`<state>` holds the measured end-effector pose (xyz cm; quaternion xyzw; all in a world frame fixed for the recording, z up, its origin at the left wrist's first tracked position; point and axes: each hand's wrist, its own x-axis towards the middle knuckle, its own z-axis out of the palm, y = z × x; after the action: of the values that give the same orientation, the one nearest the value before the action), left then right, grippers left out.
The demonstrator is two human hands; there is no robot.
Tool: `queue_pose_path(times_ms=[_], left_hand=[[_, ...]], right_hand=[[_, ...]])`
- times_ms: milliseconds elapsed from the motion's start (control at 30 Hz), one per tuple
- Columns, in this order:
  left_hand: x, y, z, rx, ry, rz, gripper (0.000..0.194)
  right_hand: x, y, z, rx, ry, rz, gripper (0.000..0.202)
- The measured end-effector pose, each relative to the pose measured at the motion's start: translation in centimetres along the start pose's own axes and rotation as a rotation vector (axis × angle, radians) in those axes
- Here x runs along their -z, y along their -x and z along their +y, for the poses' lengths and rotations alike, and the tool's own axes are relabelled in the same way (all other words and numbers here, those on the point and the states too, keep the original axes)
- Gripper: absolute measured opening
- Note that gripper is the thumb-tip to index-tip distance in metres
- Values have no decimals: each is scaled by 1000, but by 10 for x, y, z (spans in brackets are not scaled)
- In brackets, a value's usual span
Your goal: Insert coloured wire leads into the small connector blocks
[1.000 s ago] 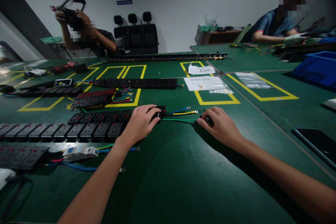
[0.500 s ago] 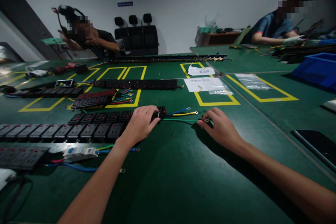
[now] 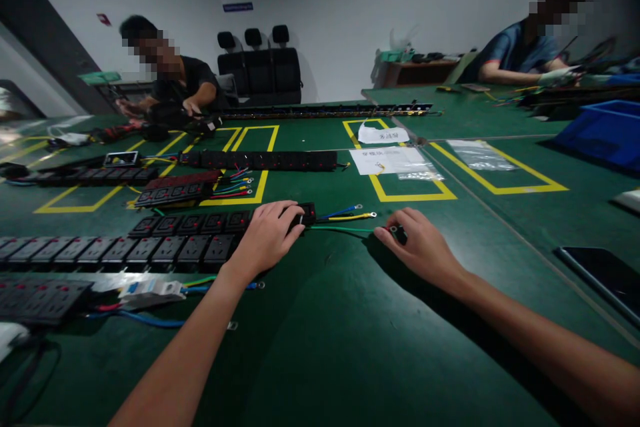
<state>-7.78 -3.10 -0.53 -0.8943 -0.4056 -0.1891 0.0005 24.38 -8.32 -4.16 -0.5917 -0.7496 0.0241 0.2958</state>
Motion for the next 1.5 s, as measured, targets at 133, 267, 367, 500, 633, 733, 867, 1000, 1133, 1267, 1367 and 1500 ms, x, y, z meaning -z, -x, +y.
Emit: queue_pose_path(times_ms=[133, 267, 367, 500, 633, 733, 867, 1000, 1133, 1267, 1367, 1500], left_hand=[[1, 0, 1, 3, -5, -1, 24], [0, 1, 1, 2, -17, -1, 26], [-1, 1, 1, 1, -20, -2, 24], [-1, 0, -1, 3, -10, 3, 23], [-2, 1, -2, 5, 1, 12, 23], [-1, 2, -2, 5, 10, 23, 24], [0, 2, -1, 2, 13, 35, 24], [1, 3, -1, 6, 20, 34, 25], [2, 3, 1, 13, 18, 31, 26], [3, 2, 2, 15, 16, 20, 28], [2, 2, 2, 14, 14, 20, 29], [2, 2, 3, 16, 14, 19, 29]], right_hand=[[2, 0, -1, 2, -15, -15, 28], [3, 1, 0, 13, -14, -36, 27], [3, 0, 0, 20, -13, -44, 27], [3, 0, 0, 35, 1, -61, 27], [3, 0, -1, 36, 6, -65, 27], [3, -1, -1, 40, 8, -67, 27], [3, 0, -2, 44, 14, -69, 27], [2, 0, -2, 53, 10, -66, 26], [2, 0, -2, 55, 5, -68, 25], [2, 0, -2, 52, 7, -72, 26], [3, 0, -3, 52, 6, -79, 26], [5, -1, -5, 58, 18, -80, 26]])
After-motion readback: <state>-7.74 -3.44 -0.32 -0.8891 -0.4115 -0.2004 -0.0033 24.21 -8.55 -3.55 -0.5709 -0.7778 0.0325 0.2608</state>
